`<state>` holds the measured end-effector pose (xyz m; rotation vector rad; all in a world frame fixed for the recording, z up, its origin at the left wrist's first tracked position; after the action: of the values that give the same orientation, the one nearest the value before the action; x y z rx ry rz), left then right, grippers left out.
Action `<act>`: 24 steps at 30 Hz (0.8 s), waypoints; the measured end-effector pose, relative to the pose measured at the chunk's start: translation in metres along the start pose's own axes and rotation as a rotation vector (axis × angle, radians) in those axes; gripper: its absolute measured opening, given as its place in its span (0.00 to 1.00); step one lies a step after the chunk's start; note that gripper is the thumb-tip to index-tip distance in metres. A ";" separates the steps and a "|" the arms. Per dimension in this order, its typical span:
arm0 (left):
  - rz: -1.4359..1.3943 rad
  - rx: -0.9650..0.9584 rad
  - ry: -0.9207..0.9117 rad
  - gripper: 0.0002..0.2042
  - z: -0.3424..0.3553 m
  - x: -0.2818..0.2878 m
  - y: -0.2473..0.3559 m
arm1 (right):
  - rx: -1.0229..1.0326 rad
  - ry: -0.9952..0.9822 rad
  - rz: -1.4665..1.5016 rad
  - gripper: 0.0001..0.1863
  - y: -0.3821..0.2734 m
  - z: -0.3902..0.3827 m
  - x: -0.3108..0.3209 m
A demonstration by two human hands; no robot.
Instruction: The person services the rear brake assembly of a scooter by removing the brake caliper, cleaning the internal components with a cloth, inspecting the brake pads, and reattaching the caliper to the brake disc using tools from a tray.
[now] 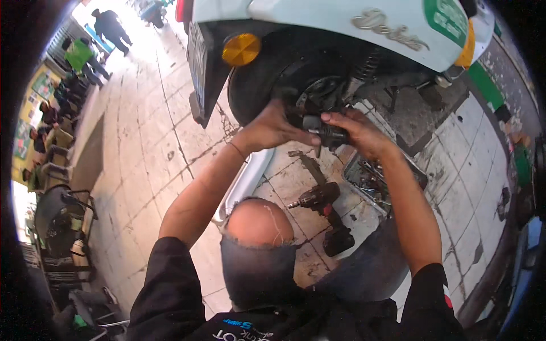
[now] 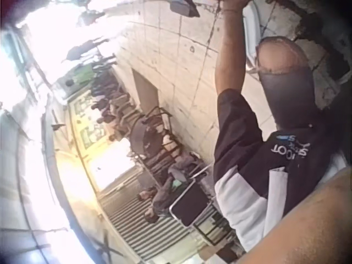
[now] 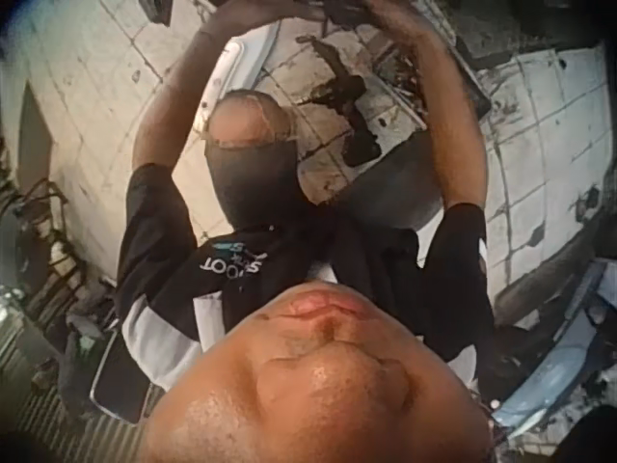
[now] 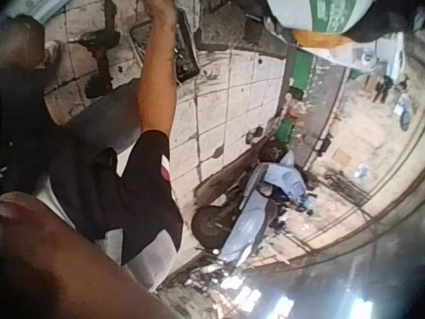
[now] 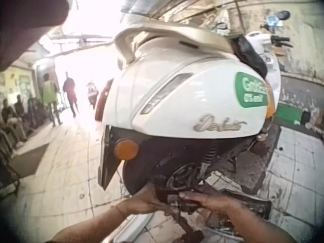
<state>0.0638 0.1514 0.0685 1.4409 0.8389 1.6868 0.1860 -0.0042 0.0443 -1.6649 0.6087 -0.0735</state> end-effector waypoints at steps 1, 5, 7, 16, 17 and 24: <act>-0.103 0.020 0.147 0.32 -0.005 0.007 -0.011 | 0.065 0.044 -0.108 0.30 -0.009 0.004 -0.003; -0.330 0.077 0.378 0.34 -0.005 0.014 -0.063 | 0.375 0.391 -0.272 0.26 -0.012 0.039 -0.013; -0.218 0.137 0.462 0.32 -0.004 0.005 -0.098 | 0.600 0.583 -0.251 0.23 -0.022 0.046 -0.023; -0.018 -0.071 0.422 0.34 0.022 -0.033 -0.151 | 0.718 0.706 -0.487 0.27 0.002 0.077 0.007; 0.059 -0.148 0.403 0.35 0.031 -0.036 -0.166 | 0.723 0.808 -0.465 0.24 0.004 0.083 0.010; -0.144 -0.324 0.485 0.24 0.068 -0.035 -0.166 | 0.693 0.871 -0.839 0.26 0.014 0.073 0.022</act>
<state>0.1553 0.2054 -0.0809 0.7459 0.8479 1.9822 0.2278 0.0512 0.0108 -1.0351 0.3848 -1.4981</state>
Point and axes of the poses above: each hand's wrist, its own z-axis towards the middle knuckle, its own x-axis out of the back of the hand, y = z × x, the point moved 3 cm from there along z, towards the middle knuckle, and after that the axes turned 10 degrees about z, right-handed, at the moved point
